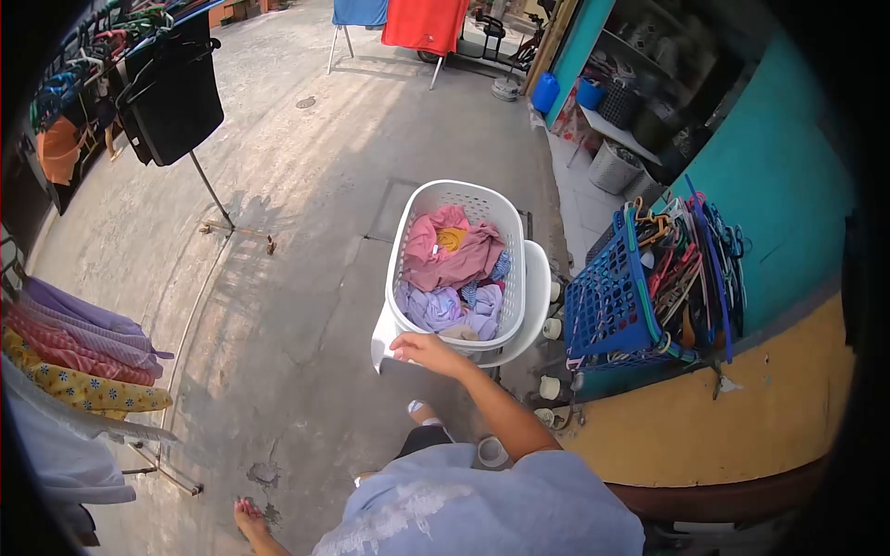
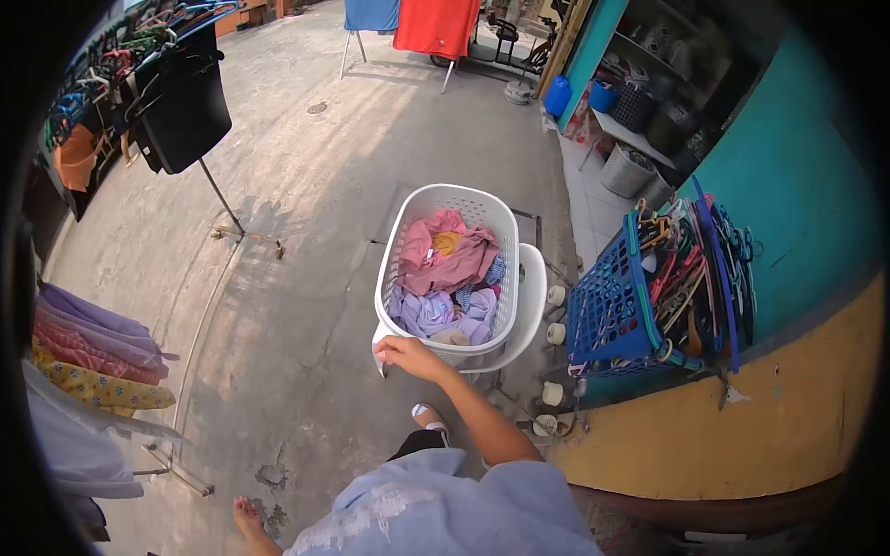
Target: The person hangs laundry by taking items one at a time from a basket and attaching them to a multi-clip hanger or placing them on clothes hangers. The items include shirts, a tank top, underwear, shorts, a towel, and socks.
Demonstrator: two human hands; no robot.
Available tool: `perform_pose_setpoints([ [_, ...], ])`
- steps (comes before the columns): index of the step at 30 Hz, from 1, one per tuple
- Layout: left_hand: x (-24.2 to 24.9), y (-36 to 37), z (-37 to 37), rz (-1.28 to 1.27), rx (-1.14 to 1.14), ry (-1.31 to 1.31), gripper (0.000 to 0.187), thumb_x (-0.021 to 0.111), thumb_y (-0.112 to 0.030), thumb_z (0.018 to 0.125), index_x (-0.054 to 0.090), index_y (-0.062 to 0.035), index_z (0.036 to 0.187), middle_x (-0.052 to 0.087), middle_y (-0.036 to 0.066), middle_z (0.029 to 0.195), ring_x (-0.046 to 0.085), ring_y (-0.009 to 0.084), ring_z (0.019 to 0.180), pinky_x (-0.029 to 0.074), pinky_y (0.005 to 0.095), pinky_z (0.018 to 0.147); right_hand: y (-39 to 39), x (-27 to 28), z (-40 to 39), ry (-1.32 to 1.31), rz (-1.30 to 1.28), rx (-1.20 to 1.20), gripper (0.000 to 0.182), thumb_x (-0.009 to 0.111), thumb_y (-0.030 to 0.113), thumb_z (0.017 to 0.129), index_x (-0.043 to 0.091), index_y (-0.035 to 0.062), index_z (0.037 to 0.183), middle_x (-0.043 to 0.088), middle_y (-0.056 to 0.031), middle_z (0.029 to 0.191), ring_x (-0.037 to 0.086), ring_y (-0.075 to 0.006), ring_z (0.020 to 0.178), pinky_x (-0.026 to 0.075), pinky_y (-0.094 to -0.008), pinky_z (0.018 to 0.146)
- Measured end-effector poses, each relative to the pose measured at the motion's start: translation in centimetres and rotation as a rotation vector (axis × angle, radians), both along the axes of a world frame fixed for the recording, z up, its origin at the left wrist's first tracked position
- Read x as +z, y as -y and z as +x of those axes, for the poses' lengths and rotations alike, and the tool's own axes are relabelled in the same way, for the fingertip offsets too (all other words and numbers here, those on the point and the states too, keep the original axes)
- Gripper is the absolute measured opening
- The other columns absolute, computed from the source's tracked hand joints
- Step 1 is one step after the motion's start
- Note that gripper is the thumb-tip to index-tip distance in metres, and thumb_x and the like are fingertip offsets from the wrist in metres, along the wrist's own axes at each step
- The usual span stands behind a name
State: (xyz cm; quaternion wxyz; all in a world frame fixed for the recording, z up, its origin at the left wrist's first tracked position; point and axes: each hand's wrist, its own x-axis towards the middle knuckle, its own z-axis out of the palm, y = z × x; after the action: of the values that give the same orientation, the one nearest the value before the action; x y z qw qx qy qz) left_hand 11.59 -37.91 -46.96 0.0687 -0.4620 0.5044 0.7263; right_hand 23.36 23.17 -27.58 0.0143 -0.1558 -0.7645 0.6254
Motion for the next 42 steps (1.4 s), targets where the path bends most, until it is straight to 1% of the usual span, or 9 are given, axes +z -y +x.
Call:
perform_pose_setpoints([
  [3, -0.4, -6.7, 2.6, -0.033, -0.171, 0.028, 0.038, 0.051, -0.027, 0.084, 0.048, -0.0185, 0.121, 0.057, -0.004, 0.112, 0.054, 0.0090, 0.092, 0.039, 0.0317, 0.076, -7.0, 0.7, 1.4, 0.071, -0.190, -0.284, 0.020, 0.056, 0.017, 0.085, 0.059, 0.0018, 0.098, 0.061, -0.0037, 0.078, 0.056, -0.0088, 0.072, 0.046, -0.0250, 0.061],
  [13, 7.5, -27.6, 11.2, -0.099, -0.534, 0.018, 0.042, 0.056, -0.023, 0.083, 0.045, -0.0134, 0.122, 0.056, 0.004, 0.113, 0.053, 0.0172, 0.099, 0.039, 0.0362, 0.080, -24.8, -6.7, -7.8, -0.001, 0.396, -0.328, 0.020, 0.059, 0.015, 0.079, 0.061, 0.0016, 0.094, 0.064, -0.0104, 0.080, 0.062, -0.0211, 0.075, 0.048, -0.0324, 0.064],
  [15, 8.4, -29.7, 12.8, -0.074, -0.539, 0.027, 0.042, 0.055, -0.023, 0.083, 0.044, -0.0126, 0.122, 0.056, 0.005, 0.112, 0.054, 0.0174, 0.099, 0.040, 0.0354, 0.078, -26.2, -10.7, -10.2, 0.161, 0.789, -0.267, 0.021, 0.060, 0.016, 0.077, 0.062, 0.0030, 0.094, 0.063, -0.0125, 0.088, 0.062, -0.0258, 0.085, 0.049, -0.0369, 0.069],
  [18, 10.1, -31.1, 14.4, -0.102, -0.603, 0.042, 0.038, 0.054, -0.021, 0.084, 0.045, -0.0116, 0.120, 0.058, 0.005, 0.109, 0.055, 0.0167, 0.095, 0.042, 0.0330, 0.075, -23.5, -9.4, -9.7, 0.462, 0.822, -0.377, 0.023, 0.060, 0.021, 0.077, 0.062, 0.0039, 0.092, 0.060, -0.0145, 0.099, 0.057, -0.0309, 0.097, 0.047, -0.0421, 0.075],
  [23, 10.3, -30.8, 15.5, -0.240, -0.541, 0.065, 0.035, 0.054, -0.022, 0.083, 0.047, -0.0112, 0.115, 0.060, 0.004, 0.104, 0.056, 0.0157, 0.091, 0.043, 0.0317, 0.071, -25.0, -10.5, -10.3, 0.121, 0.680, -0.464, 0.019, 0.055, 0.023, 0.080, 0.057, 0.0047, 0.085, 0.060, -0.0150, 0.089, 0.059, -0.0302, 0.084, 0.046, -0.0404, 0.070],
  [34, 16.3, -40.8, 6.3, -0.348, -0.724, -0.362, 0.028, 0.050, -0.021, 0.086, 0.050, -0.0099, 0.112, 0.060, 0.003, 0.104, 0.056, 0.0116, 0.090, 0.042, 0.0274, 0.075, -26.1, 20.0, -10.9, -0.507, 0.419, -0.213, 0.018, 0.055, 0.020, 0.085, 0.055, 0.0022, 0.087, 0.059, -0.0131, 0.073, 0.060, -0.0233, 0.070, 0.045, -0.0320, 0.062],
  [36, 19.9, -44.4, 3.3, -0.294, -0.816, -0.563, 0.029, 0.050, -0.020, 0.087, 0.049, -0.0075, 0.114, 0.058, 0.004, 0.107, 0.055, 0.0121, 0.093, 0.041, 0.0267, 0.077, -23.5, 25.5, -11.2, -0.588, 0.546, -0.122, 0.016, 0.055, 0.018, 0.087, 0.056, 0.0019, 0.090, 0.055, -0.0022, 0.070, 0.048, -0.0070, 0.067, 0.041, -0.0239, 0.061],
  [40, 27.8, -50.7, 1.2, -0.177, -0.975, -0.768, 0.029, 0.052, -0.014, 0.086, 0.049, -0.0049, 0.114, 0.058, 0.006, 0.106, 0.055, 0.0138, 0.097, 0.042, 0.0275, 0.080, -19.5, 34.0, -12.9, -0.830, 0.730, -0.061, 0.018, 0.056, 0.020, 0.087, 0.057, 0.0016, 0.090, 0.058, -0.0050, 0.072, 0.052, -0.0106, 0.066, 0.043, -0.0251, 0.062],
  [42, 28.4, -52.4, 0.8, -0.156, -1.057, -0.802, 0.033, 0.054, -0.014, 0.085, 0.047, -0.0042, 0.116, 0.057, 0.007, 0.109, 0.055, 0.0145, 0.097, 0.043, 0.0284, 0.081, -18.3, 38.0, -13.5, -0.991, 0.893, -0.075, 0.016, 0.059, 0.020, 0.084, 0.059, 0.0050, 0.088, 0.062, -0.0119, 0.074, 0.064, -0.0241, 0.070, 0.049, -0.0351, 0.065],
])
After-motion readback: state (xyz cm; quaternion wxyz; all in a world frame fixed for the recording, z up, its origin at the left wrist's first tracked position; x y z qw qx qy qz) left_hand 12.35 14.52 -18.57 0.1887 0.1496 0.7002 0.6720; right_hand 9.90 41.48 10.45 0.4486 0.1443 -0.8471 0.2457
